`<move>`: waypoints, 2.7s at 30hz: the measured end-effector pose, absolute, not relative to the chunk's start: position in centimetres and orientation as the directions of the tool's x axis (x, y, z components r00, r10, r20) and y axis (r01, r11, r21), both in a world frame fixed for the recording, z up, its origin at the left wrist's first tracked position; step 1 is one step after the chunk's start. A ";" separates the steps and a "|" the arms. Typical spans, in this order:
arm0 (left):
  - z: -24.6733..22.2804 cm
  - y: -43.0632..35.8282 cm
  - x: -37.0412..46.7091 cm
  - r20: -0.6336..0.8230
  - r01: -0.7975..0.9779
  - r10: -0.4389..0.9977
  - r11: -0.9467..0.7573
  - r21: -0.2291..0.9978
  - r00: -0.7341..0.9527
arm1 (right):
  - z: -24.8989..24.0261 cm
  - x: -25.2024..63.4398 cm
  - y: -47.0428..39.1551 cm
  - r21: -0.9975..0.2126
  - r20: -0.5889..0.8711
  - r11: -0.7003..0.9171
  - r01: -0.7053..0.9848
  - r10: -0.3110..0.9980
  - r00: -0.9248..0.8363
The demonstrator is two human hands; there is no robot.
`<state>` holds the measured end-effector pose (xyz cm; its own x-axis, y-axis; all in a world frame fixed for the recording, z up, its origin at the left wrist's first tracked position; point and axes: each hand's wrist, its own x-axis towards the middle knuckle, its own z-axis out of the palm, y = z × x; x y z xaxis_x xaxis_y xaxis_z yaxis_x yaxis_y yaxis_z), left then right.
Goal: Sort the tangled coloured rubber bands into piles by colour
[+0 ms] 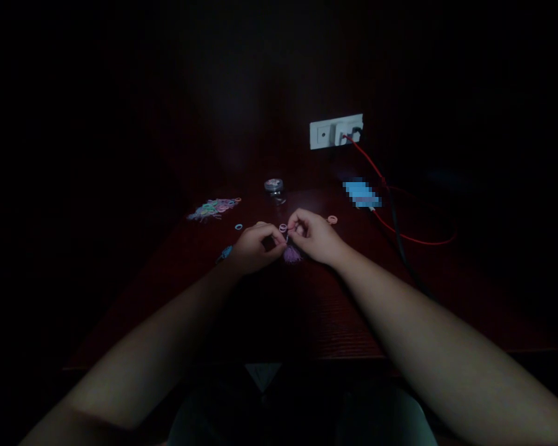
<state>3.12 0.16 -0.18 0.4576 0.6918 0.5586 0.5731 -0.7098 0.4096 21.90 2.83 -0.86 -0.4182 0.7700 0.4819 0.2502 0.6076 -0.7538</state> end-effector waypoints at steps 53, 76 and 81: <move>-0.5 0.2 1.9 0.365 0.645 0.745 -0.666 0.375 0.558 | -0.7 22.6 3.0 -0.568 0.389 0.699 0.436 0.694 -0.606; -1.3 1.0 1.5 0.311 0.704 0.743 -0.665 0.249 0.592 | 0.2 22.6 2.3 -0.458 0.406 0.787 0.414 0.599 -0.690; -1.2 0.9 1.6 0.303 0.701 0.744 -0.666 0.255 0.596 | 0.9 22.6 1.1 -0.472 0.242 0.789 0.393 0.544 -0.803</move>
<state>1.63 0.94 -1.17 0.5957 0.7438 0.3033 0.7014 -0.6657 0.2550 22.57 1.10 0.90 -0.8032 0.5444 0.2418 0.3929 0.7892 -0.4720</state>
